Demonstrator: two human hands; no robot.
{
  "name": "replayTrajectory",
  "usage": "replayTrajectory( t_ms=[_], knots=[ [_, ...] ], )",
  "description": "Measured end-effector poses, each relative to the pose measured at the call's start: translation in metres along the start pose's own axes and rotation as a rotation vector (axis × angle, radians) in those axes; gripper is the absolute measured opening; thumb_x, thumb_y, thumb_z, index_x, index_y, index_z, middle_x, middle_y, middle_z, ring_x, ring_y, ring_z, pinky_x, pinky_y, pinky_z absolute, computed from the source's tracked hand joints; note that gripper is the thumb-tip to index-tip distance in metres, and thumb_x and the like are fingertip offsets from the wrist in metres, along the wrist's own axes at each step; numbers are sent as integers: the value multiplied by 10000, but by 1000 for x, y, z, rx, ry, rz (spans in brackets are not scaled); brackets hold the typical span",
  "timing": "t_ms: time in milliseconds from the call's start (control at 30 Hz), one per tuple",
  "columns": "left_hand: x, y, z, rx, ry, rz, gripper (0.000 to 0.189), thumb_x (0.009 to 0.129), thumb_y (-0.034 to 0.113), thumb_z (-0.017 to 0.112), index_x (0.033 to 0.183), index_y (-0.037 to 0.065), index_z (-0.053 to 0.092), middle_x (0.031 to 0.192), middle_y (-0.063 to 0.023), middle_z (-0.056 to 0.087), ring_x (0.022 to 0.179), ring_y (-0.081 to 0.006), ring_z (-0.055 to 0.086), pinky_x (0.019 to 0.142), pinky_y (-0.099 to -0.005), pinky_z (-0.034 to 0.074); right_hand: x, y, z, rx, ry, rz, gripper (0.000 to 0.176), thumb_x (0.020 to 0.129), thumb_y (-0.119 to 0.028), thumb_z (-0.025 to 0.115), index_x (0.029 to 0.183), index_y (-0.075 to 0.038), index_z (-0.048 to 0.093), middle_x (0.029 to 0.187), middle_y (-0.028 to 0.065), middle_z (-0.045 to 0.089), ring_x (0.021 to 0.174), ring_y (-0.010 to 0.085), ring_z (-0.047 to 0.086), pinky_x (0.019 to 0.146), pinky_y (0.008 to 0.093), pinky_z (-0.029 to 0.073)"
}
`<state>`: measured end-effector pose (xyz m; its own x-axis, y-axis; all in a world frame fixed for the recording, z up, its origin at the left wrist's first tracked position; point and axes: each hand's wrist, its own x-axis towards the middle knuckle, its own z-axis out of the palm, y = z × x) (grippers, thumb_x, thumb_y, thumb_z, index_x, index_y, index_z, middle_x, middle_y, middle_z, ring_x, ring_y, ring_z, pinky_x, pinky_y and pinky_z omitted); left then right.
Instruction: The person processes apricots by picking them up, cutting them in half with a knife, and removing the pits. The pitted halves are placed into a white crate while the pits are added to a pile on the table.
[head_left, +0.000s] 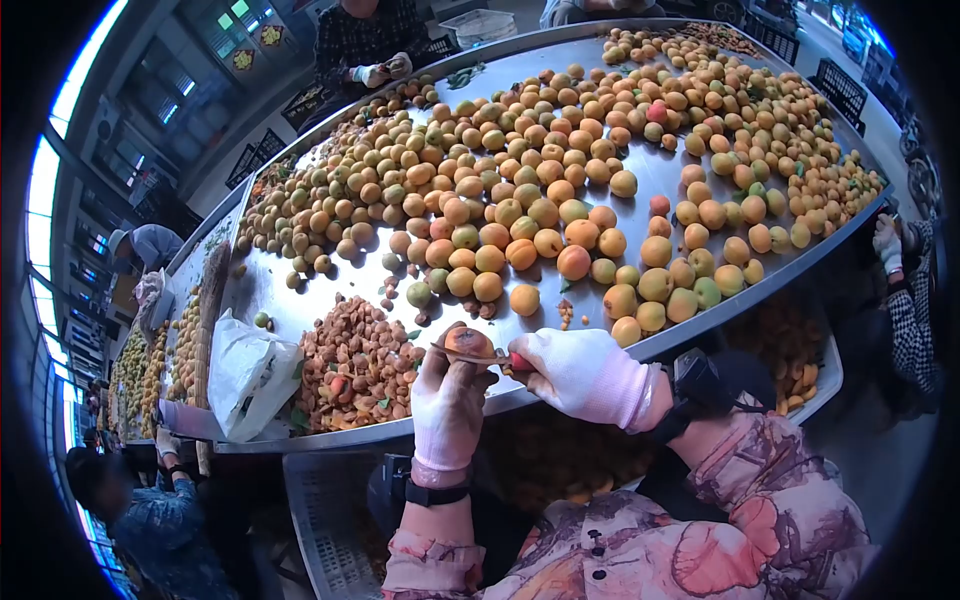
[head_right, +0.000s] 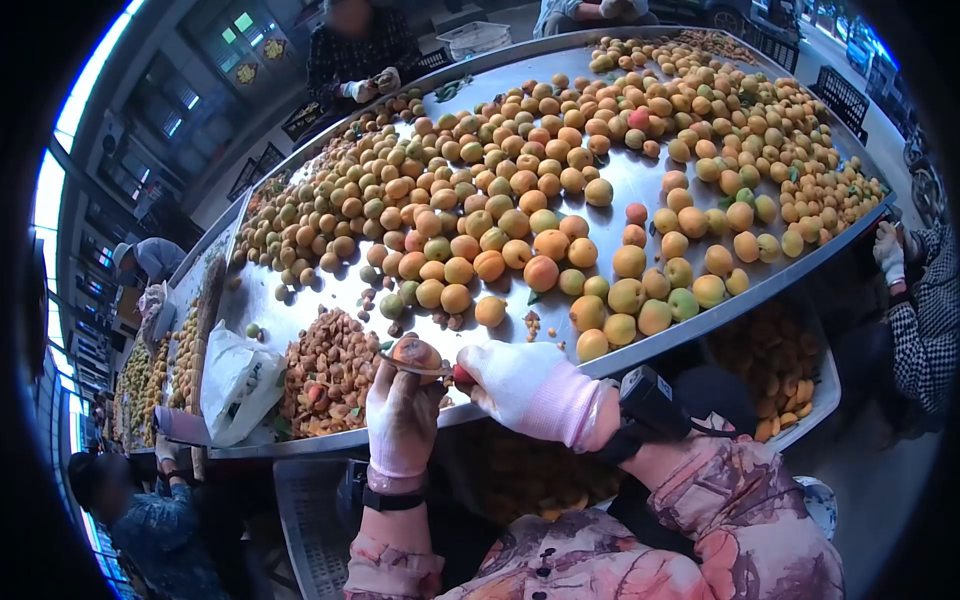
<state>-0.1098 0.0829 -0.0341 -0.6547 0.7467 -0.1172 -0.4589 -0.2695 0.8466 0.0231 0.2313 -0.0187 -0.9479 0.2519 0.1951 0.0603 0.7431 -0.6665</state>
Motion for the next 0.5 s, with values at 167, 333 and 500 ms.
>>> replayTrajectory(
  t_ms=[167,333,500],
  knots=[
    [-4,-4,-27,101,-72,98,486,959,255,679,1333,2,497,1181,-84,608,1092,-194,612,897,-315,530,8,-4,13,-34,-38,-26,211,926,-198,647,1100,-103,573,926,99,652,880,329,673,715,416,547],
    [-15,8,-37,58,-11,91,565,934,316,722,1342,-6,500,1214,-83,609,1128,-200,600,946,-328,515,18,-15,24,-36,-71,-54,203,926,-204,647,1087,-105,572,918,95,655,849,331,676,706,423,548],
    [-24,18,-46,-12,86,98,431,936,191,710,1268,-26,543,1113,-90,634,997,-184,645,847,-303,542,33,-22,39,-56,-112,-81,186,932,-213,644,1049,-92,564,893,108,659,844,337,677,702,428,543]
  ],
)
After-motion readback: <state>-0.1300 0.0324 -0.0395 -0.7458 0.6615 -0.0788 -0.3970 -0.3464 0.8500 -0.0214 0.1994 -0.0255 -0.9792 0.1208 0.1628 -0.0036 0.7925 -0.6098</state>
